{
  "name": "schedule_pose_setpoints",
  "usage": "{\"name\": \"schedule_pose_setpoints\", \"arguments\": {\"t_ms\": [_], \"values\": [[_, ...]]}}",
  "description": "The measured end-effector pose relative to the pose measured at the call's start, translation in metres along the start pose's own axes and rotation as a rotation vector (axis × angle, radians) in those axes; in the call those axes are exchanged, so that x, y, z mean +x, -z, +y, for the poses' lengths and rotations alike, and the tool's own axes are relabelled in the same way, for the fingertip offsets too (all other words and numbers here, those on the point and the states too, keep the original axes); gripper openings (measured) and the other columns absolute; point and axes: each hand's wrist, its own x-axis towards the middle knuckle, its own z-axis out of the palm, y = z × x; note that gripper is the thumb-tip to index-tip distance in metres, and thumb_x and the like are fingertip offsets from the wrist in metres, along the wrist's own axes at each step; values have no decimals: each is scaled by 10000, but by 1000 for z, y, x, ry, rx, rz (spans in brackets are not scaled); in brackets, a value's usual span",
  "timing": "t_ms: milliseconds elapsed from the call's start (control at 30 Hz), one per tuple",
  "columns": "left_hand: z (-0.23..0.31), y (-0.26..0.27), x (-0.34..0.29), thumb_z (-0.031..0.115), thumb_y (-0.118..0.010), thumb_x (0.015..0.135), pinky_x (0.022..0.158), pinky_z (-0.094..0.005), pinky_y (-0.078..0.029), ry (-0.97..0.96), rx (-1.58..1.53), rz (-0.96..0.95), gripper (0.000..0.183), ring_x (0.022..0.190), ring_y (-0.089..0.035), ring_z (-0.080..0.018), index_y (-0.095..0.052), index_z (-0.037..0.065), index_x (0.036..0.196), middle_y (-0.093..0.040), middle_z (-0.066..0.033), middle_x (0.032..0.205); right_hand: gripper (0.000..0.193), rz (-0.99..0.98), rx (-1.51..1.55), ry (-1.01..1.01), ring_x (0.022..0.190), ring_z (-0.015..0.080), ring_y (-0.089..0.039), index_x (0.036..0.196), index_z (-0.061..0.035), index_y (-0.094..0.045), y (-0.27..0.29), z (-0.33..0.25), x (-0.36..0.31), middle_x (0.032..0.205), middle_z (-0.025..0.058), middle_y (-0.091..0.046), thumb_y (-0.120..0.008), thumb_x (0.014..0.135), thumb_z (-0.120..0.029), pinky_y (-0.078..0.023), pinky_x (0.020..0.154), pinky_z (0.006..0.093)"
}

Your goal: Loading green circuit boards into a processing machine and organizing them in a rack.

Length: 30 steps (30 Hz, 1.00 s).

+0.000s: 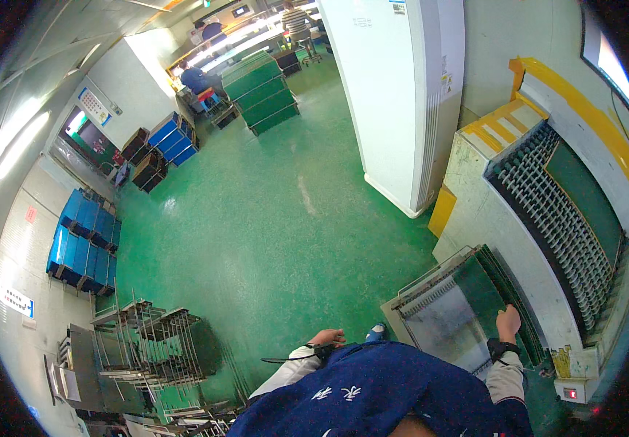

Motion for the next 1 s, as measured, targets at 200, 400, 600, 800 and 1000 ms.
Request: {"name": "schedule_pose_setpoints", "arguments": {"t_ms": [200, 400, 600, 800, 1000], "values": [[-2, 2, 3, 348, -589, 931, 727, -323, -525, 12, 21, 7, 459, 847, -641, -215, -534, 17, 1243, -642, -138, 1151, 350, -34, 6, -7, 1035, 360, -608, 1116, -23, -615, 3, -2, -2, 1076, 186, -647, -668, 831, -218, -485, 845, 468], [-5, 4, 5, 351, -595, 928, 725, -326, -524, 4, -2, 10, 456, 832, -636, -213, -535, 18, 1233, -652, -128, 1113, 300, 47, 7, 9, 990, 335, -626, 1034, -50, -629, -6, 1, -1, 1041, 161, -656, -678, 811, -245, -502, 814, 445], [-8, 8, 7, 344, -595, 928, 711, -321, -518, -2, -43, -13, 445, 788, -622, -202, -541, 16, 1224, -657, -126, 1084, 304, 21, 9, 7, 982, 337, -629, 1032, -49, -630, -5, 0, -3, 1024, 164, -660, -687, 805, -243, -504, 804, 445], [-8, 7, 0, 343, -600, 926, 700, -312, -512, -18, -15, 3, 445, 779, -616, -189, -543, 15, 1221, -658, -119, 1082, 307, 49, 21, 0, 964, 343, -635, 1025, -47, -630, -1, -3, -8, 1007, 167, -664, -691, 803, -249, -507, 794, 448], [-4, 6, -8, 340, -611, 921, 690, -305, -514, -17, -18, -4, 455, 792, -619, -189, -543, 10, 1227, -657, -127, 1091, 309, 58, 3, 10, 966, 343, -637, 1032, -47, -633, 2, -7, -11, 1012, 169, -666, -687, 813, -257, -510, 791, 452]]}}
